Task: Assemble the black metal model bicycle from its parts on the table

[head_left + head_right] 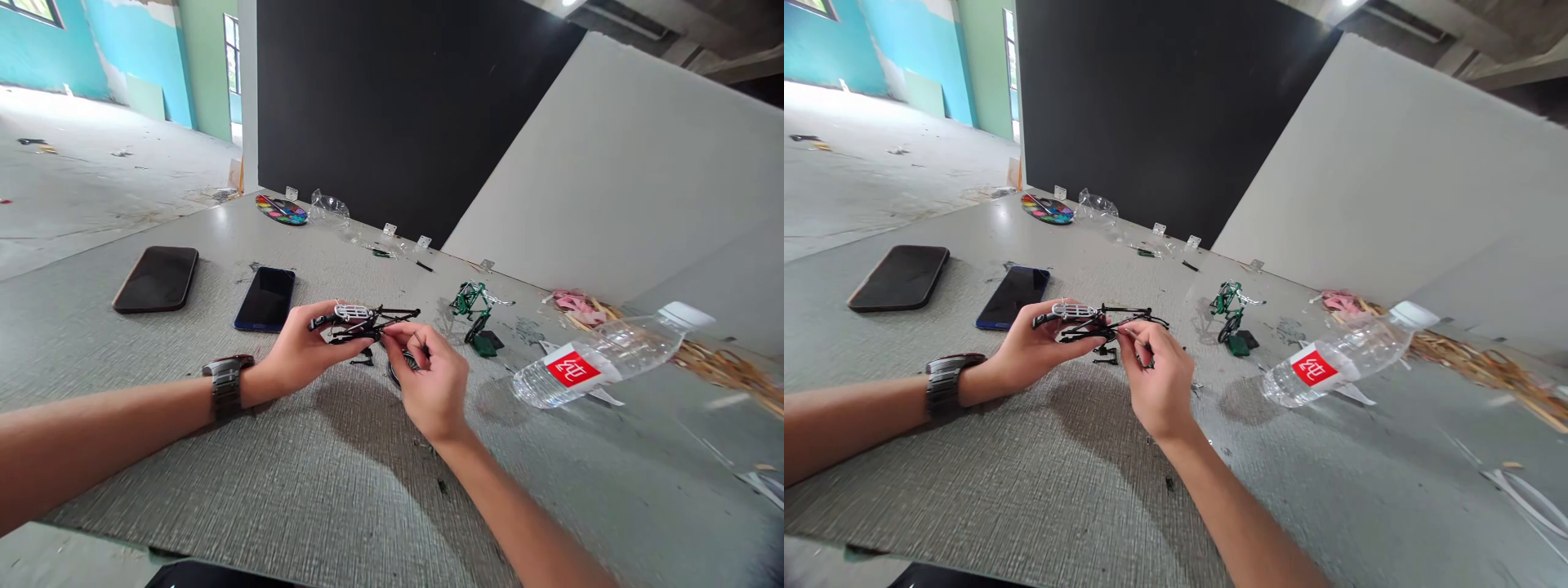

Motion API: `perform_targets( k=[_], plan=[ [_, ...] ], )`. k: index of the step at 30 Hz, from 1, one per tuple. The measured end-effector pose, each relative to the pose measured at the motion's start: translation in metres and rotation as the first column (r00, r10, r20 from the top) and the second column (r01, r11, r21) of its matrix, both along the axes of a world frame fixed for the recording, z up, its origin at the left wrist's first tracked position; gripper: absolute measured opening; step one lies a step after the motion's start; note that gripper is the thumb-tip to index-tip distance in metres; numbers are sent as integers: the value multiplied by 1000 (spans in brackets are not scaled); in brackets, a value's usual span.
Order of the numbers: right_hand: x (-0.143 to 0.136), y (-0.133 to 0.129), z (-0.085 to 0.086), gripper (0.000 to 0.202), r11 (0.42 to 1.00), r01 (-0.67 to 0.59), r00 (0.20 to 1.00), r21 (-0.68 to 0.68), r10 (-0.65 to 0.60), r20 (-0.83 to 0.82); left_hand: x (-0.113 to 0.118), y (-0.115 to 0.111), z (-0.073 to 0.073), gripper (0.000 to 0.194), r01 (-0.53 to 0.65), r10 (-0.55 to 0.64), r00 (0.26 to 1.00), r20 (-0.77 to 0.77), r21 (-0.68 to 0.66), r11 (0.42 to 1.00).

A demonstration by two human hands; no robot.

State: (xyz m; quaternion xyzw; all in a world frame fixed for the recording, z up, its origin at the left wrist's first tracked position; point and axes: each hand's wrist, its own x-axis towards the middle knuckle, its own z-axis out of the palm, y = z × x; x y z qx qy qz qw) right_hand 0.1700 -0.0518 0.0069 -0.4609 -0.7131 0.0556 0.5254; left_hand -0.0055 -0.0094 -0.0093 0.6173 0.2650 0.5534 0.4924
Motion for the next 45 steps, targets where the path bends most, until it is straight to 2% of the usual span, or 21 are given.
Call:
perform_targets(
  k=[6, 16, 22, 27, 30, 37, 41, 45],
  plan=[
    [-1, -3, 2, 40, 998, -34, 999, -52, 33, -22, 3, 3, 0, 29, 29, -17, 993, 113, -108, 994],
    [-5, 1, -8, 42, 971, -109, 963, -213, 50, -266, 4, 7, 2, 30, 32, -15, 995, 101, -170, 985],
    [-8, 2, -7, 44, 955, -177, 921, -239, 75, -383, 3, 7, 2, 30, 47, -31, 995, 92, -183, 982],
    [-6, 2, -4, 41, 892, -279, 891, -355, 103, -441, 3, 10, 3, 31, 82, -60, 993, 97, -242, 967],
    [-5, 3, -5, 41, 863, -326, 868, -385, 112, -484, 2, 11, 4, 31, 70, -51, 995, 86, -232, 970],
    [-2, 4, -5, 42, 902, -246, 895, -353, 71, -441, 2, 10, 3, 32, 95, -71, 992, 106, -247, 964],
    [-2, 1, -2, 44, 934, -163, 951, -317, 63, -303, 2, 11, 2, 30, 105, -83, 991, 107, -223, 969],
    [-4, -2, 0, 46, 961, -47, 988, -273, 5, -154, 2, 11, 1, 31, 93, -66, 991, 118, -233, 968]
  ],
)
